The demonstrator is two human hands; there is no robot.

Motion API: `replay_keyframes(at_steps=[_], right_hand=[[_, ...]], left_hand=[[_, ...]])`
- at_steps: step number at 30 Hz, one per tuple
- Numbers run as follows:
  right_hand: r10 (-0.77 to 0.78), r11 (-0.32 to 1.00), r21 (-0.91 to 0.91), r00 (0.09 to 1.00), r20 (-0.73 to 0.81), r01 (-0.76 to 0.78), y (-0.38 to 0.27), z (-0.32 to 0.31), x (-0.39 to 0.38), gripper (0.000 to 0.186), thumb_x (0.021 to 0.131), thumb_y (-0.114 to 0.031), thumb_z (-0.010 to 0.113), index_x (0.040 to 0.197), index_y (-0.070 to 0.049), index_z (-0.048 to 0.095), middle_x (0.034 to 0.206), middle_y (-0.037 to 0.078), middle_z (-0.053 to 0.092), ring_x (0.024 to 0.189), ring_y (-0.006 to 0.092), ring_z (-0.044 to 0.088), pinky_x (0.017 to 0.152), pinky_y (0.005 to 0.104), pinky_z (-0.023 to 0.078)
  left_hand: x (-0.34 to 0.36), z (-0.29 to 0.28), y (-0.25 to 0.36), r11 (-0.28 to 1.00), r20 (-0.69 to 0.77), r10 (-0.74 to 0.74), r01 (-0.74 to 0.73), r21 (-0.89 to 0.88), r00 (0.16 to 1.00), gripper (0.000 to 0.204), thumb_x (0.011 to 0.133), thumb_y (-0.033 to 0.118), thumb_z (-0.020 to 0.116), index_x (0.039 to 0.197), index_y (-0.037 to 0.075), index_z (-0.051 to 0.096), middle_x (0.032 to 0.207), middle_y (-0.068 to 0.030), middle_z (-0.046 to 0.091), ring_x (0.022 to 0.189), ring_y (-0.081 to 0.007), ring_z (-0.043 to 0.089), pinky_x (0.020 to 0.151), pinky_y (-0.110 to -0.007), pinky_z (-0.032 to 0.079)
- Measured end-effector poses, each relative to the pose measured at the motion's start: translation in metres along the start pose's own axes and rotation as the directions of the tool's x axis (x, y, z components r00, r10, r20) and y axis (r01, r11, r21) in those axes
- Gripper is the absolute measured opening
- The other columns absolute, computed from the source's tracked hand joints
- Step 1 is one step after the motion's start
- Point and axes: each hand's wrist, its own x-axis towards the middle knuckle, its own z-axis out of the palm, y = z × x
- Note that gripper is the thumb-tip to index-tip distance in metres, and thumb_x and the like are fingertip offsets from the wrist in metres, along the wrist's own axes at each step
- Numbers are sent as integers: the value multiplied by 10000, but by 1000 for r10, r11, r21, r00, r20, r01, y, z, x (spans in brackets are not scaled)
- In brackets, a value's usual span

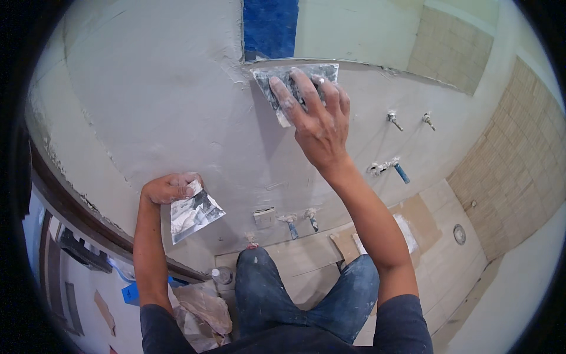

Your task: Apply plaster to a wall around plumbing fixtures using a putty knife and hawk.

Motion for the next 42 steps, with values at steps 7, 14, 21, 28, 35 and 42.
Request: replay_keyframes(at_steps=[7, 14, 21, 28, 35, 42], right_hand=[[34, 999, 19, 999, -15, -33, -13, 13, -7, 540, 838, -59, 683, 1323, -297, 711, 1368, -34, 623, 1155, 220, 535, 996, 381, 411], [-29, 998, 60, 993, 113, 22, -52, -12, -37, 497, 864, -172, 634, 1345, -288, 686, 1336, -26, 625, 1109, 228, 543, 986, 414, 428], [21, 1000, 6, 996, -89, -20, -65, 22, 7, 508, 868, -181, 639, 1361, -298, 672, 1300, -21, 627, 1114, 234, 535, 989, 430, 423], [-8, 999, -37, 1000, -21, 7, -72, 31, -5, 537, 877, -155, 633, 1399, -281, 648, 1374, 7, 578, 1141, 251, 512, 1015, 445, 409], [-31, 995, 102, 993, 114, 19, -72, -10, -11, 596, 846, -131, 652, 1423, -275, 634, 1386, 3, 574, 1138, 246, 507, 1014, 417, 395], [-51, 999, -13, 999, 20, 51, -62, 11, 21, 567, 879, -147, 606, 1442, -213, 596, 1334, 52, 572, 1134, 271, 516, 992, 452, 416]], left_hand=[[1, 3, 3, 999, -33, -42, 42, 7, 999, 419, 944, 307, 756, 1172, -9, 603, 976, -17, 642, 909, -100, 597, 783, -259, 483], [-1, 1, 3, 1000, -27, -28, 28, 13, 999, 416, 936, 298, 763, 1171, -7, 605, 987, -21, 650, 917, -106, 606, 786, -258, 484], [1, -1, 0, 1000, 2, -10, 10, 20, 1000, 414, 981, 329, 717, 1196, -7, 606, 1044, -8, 602, 973, -96, 562, 828, -262, 468], [2, 2, 6, 999, 21, -42, 42, 30, 999, 410, 991, 343, 712, 1216, 17, 601, 1053, -1, 627, 995, -92, 571, 844, -257, 474], [0, -1, 1, 998, 28, -54, 54, 9, 998, 397, 996, 323, 705, 1232, 25, 591, 1045, 2, 625, 987, -79, 568, 839, -252, 472], [0, -1, 2, 999, 21, -22, 21, 26, 1000, 403, 995, 326, 703, 1218, 10, 591, 1029, -2, 616, 966, -75, 565, 825, -252, 468]])
